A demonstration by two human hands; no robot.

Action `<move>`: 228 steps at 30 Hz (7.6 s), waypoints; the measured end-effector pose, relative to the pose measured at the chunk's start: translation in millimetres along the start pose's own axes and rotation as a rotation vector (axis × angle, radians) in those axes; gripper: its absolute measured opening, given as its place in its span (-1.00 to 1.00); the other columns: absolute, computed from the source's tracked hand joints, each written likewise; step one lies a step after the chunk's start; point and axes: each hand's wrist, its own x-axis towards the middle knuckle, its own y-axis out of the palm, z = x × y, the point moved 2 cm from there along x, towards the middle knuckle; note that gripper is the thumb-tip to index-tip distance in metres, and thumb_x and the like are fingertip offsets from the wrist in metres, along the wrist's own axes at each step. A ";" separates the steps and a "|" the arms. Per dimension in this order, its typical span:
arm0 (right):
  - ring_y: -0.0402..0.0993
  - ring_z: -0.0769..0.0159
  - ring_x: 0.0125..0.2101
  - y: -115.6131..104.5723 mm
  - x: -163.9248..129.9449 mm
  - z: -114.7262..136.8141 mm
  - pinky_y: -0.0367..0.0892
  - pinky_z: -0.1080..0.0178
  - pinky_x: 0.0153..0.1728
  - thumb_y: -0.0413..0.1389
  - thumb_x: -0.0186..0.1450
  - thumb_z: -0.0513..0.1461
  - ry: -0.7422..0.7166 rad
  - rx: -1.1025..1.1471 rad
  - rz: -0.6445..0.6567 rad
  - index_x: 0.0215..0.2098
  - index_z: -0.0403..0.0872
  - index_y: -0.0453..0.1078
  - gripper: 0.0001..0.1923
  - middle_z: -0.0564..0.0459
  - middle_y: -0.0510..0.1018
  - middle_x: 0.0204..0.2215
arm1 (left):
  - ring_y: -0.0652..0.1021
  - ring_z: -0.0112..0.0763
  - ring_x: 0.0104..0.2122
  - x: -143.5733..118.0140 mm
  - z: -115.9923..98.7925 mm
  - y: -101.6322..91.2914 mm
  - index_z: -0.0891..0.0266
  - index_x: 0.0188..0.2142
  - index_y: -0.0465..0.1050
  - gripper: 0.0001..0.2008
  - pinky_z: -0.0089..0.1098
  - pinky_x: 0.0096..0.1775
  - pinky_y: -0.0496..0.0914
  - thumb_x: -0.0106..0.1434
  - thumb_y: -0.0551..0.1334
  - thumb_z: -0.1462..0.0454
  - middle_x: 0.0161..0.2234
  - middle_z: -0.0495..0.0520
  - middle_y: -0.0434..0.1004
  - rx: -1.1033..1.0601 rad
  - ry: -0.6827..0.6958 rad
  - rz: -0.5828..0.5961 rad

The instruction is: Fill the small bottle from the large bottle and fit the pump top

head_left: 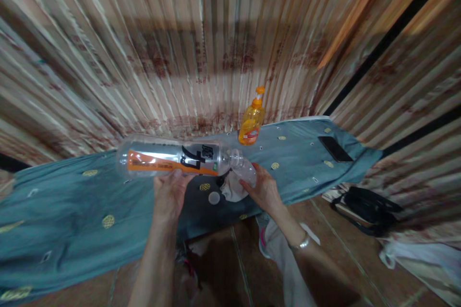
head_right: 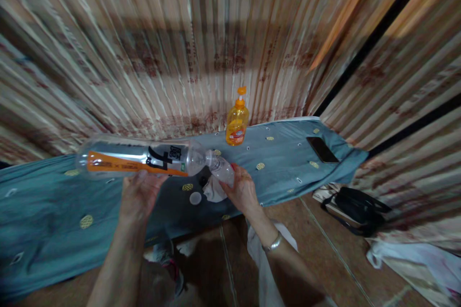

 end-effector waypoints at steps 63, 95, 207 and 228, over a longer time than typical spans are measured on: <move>0.62 -0.05 -0.06 -11.6 -0.5 2.8 0.55 -0.06 -0.05 0.13 0.34 0.09 0.021 0.021 0.025 0.14 -0.15 0.35 -0.41 -0.27 0.63 -0.05 | 0.63 -0.17 -0.32 -4.3 0.3 8.5 0.17 -0.48 0.49 -0.66 -0.08 -0.20 0.64 -0.12 0.59 0.16 -0.42 0.03 0.58 0.021 -0.004 0.064; 0.62 -0.05 -0.07 -11.0 -0.1 3.9 0.54 -0.07 -0.05 0.13 0.34 0.08 0.035 -0.010 0.035 0.15 -0.13 0.34 -0.42 -0.26 0.63 -0.05 | 0.64 -0.22 -0.36 -3.3 1.2 6.0 0.18 -0.45 0.50 -0.65 -0.13 -0.26 0.64 -0.11 0.60 0.16 -0.43 0.02 0.60 0.009 0.007 0.087; 0.63 -0.05 -0.08 -10.8 -1.2 1.5 0.55 -0.06 -0.06 0.13 0.34 0.09 0.021 -0.011 0.017 0.15 -0.14 0.33 -0.40 -0.27 0.64 -0.06 | 0.63 -0.17 -0.31 -2.0 1.4 7.5 0.16 -0.47 0.45 -0.65 -0.11 -0.23 0.62 -0.08 0.58 0.15 -0.45 -0.01 0.56 0.029 0.024 0.097; 0.62 -0.05 -0.07 -11.1 -0.8 2.9 0.55 -0.07 -0.05 0.15 0.33 0.06 0.024 -0.022 0.040 0.15 -0.16 0.34 -0.41 -0.28 0.63 -0.06 | 0.65 -0.19 -0.34 -2.6 -3.0 8.7 0.15 -0.40 0.52 -0.66 -0.14 -0.24 0.62 -0.07 0.60 0.17 -0.41 0.01 0.60 0.030 0.050 0.134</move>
